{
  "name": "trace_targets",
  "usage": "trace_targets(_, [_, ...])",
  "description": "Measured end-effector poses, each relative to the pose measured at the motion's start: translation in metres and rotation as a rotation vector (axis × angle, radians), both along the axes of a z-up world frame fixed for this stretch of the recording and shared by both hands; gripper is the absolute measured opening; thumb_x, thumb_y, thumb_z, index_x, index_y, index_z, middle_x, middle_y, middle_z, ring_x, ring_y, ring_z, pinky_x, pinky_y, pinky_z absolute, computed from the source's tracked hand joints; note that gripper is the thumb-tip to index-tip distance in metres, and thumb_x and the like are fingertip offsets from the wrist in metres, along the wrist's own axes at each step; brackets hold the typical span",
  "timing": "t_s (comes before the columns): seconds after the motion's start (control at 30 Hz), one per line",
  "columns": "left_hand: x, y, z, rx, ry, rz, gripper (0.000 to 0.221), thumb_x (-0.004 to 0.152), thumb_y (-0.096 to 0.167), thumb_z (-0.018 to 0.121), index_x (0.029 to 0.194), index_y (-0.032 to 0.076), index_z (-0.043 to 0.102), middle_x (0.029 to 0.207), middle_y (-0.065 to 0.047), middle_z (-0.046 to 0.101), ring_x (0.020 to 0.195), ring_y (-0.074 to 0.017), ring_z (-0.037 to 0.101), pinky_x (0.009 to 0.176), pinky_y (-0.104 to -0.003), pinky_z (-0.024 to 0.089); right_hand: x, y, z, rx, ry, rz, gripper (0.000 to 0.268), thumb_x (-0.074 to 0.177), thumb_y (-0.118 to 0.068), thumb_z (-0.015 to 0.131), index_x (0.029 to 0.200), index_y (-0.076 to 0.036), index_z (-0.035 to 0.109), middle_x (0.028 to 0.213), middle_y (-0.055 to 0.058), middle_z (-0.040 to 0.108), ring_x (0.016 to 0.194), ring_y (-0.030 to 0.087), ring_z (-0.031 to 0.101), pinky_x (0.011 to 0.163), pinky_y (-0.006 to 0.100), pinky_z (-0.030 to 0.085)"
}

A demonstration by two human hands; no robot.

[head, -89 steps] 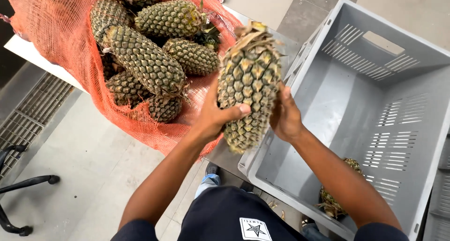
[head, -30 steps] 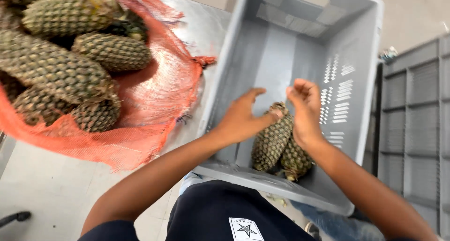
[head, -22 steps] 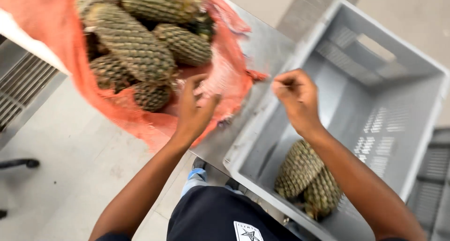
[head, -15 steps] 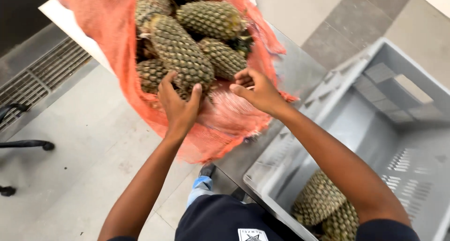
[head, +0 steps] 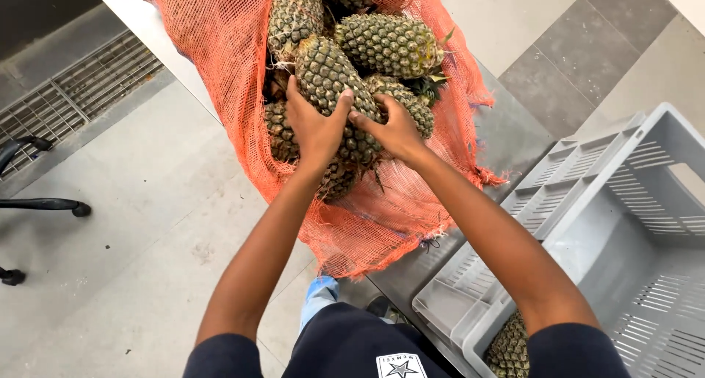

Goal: The person sorts pineapples by hand, taking them one by one from an orange mesh bag on a metal table and placing them into a grey plastic crate. During the process, they occasionally twist or pull off small pieces of the leafy crown before setting the fruit in the crate.

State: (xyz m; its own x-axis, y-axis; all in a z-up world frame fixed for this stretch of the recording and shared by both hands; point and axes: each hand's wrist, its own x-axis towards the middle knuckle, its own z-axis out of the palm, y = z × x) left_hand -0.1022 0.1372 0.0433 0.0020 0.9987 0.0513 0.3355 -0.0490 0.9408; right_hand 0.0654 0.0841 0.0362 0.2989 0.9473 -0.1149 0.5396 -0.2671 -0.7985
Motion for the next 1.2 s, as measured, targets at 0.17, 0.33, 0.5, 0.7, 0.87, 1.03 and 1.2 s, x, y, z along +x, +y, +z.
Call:
trace_targets(0.17, [0.007, 0.004, -0.005, -0.151, -0.221, 0.047, 0.115, 0.076, 0.048, 0.086, 0.155, -0.006, 0.023, 0.148, -0.028, 0.044, 0.134, -0.0369, 0.049, 0.113, -0.046, 0.039, 0.005, 0.013, -0.01, -0.019, -0.092, 0.026, 0.097, 0.078, -0.064, 0.077, 0.144, 0.002, 0.052, 0.138, 0.022, 0.052, 0.128, 0.033, 0.055, 0.109, 0.043, 0.044])
trace_targets(0.33, [0.01, 0.007, -0.005, -0.25, -0.318, 0.074, 0.114, 0.069, 0.05, 0.089, 0.15, -0.006, 0.032, 0.136, -0.023, 0.059, 0.121, -0.0308, 0.063, 0.105, -0.041, 0.049, 0.004, 0.012, -0.004, -0.057, -0.101, 0.043, 0.099, 0.078, -0.067, 0.075, 0.146, 0.001, 0.051, 0.136, 0.022, 0.052, 0.131, 0.034, 0.052, 0.111, 0.044, 0.042])
trace_targets(0.5, [0.015, -0.008, 0.019, -0.289, -0.324, 0.138, 0.109, 0.065, 0.049, 0.091, 0.145, -0.004, 0.04, 0.13, -0.021, 0.064, 0.114, -0.029, 0.067, 0.101, -0.04, 0.051, 0.011, 0.003, -0.014, -0.037, -0.043, 0.039, 0.105, 0.078, -0.068, 0.073, 0.153, 0.0, 0.045, 0.147, 0.023, 0.046, 0.141, 0.035, 0.044, 0.117, 0.045, 0.035])
trace_targets(0.7, [0.023, -0.05, 0.027, -0.147, -0.373, 0.166, 0.108, 0.062, 0.042, 0.095, 0.146, -0.001, 0.042, 0.131, -0.018, 0.063, 0.115, -0.0273, 0.067, 0.101, -0.039, 0.053, 0.037, -0.031, -0.007, -0.061, 0.102, 0.207, 0.122, 0.069, -0.053, 0.091, 0.159, 0.001, 0.027, 0.16, 0.021, 0.029, 0.15, 0.034, 0.031, 0.121, 0.046, 0.029])
trace_targets(0.87, [0.022, -0.079, 0.034, 0.105, -0.419, 0.082, 0.104, 0.064, 0.034, 0.1, 0.144, -0.001, 0.044, 0.134, -0.016, 0.059, 0.124, -0.0267, 0.062, 0.11, -0.038, 0.051, 0.029, -0.062, 0.039, -0.079, 0.47, 0.24, 0.122, 0.069, -0.051, 0.088, 0.159, -0.006, 0.019, 0.155, 0.013, 0.035, 0.14, 0.028, 0.046, 0.112, 0.041, 0.047])
trace_targets(1.03, [0.013, -0.108, 0.053, 0.362, -0.368, -0.031, 0.106, 0.066, 0.034, 0.101, 0.147, 0.001, 0.041, 0.139, -0.016, 0.054, 0.131, -0.0282, 0.058, 0.116, -0.04, 0.049, 0.046, -0.109, 0.041, 0.009, 0.811, 0.21, 0.101, 0.089, -0.06, 0.067, 0.165, -0.007, 0.025, 0.158, 0.011, 0.043, 0.145, 0.027, 0.044, 0.116, 0.041, 0.043])
trace_targets(1.2, [0.002, -0.135, 0.083, 0.736, -0.301, -0.188, 0.105, 0.072, 0.038, 0.101, 0.149, 0.005, 0.037, 0.147, -0.017, 0.047, 0.139, -0.0325, 0.051, 0.122, -0.045, 0.045, 0.035, -0.153, 0.082, 0.085, 1.227, -0.137, 0.08, 0.104, -0.065, 0.051, 0.161, -0.009, 0.04, 0.154, 0.011, 0.051, 0.135, 0.03, 0.05, 0.106, 0.048, 0.043])
